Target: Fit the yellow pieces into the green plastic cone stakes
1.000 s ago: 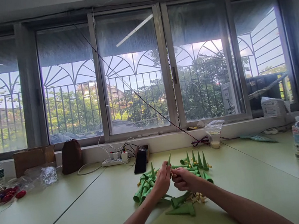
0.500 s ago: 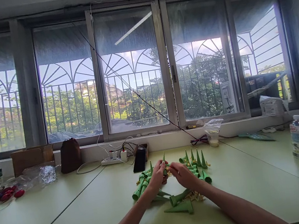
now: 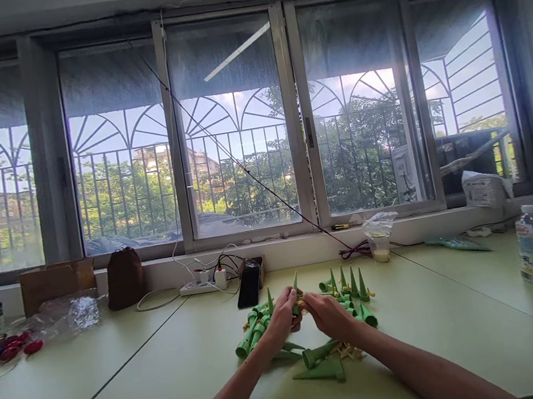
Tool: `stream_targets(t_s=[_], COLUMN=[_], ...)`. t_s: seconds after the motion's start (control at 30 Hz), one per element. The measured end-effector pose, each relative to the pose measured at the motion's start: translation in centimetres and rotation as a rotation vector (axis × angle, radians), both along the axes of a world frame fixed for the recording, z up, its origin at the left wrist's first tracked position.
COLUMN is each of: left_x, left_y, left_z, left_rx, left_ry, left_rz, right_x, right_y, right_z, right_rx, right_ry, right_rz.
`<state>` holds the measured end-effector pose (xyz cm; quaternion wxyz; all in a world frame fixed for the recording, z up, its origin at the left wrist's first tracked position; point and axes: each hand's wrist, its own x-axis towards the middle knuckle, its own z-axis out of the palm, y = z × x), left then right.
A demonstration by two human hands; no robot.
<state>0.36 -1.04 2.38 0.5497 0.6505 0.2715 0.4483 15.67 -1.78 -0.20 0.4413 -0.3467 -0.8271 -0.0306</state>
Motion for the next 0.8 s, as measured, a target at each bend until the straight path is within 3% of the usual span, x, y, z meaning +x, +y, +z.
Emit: stream_targets(t_s=[0.33, 0.6, 0.7, 0.8], left_x=[0.4, 0.5, 0.4, 0.3], left_y=[0.2, -0.1, 0.2, 0.5], left_z=[0.0, 0.1, -0.2, -0.4], left_rx=[0.074, 0.078, 0.073, 0.083], left_ry=[0.003, 0.041, 0.052, 0.06], left_rz=[0.013, 0.045, 0.047, 0.071], right_x=[-0.2, -1.0, -1.5, -1.9], right_y=[0.0, 0.9, 0.9, 0.9], right_z=[-0.4, -1.3, -1.0, -0.8], right_rx=[-0.007, -0.133, -0.247, -0.505], right_ry=[0.101, 0.315, 0.393, 0.495], right_rz=[0.068, 0.083, 0.109, 0.222])
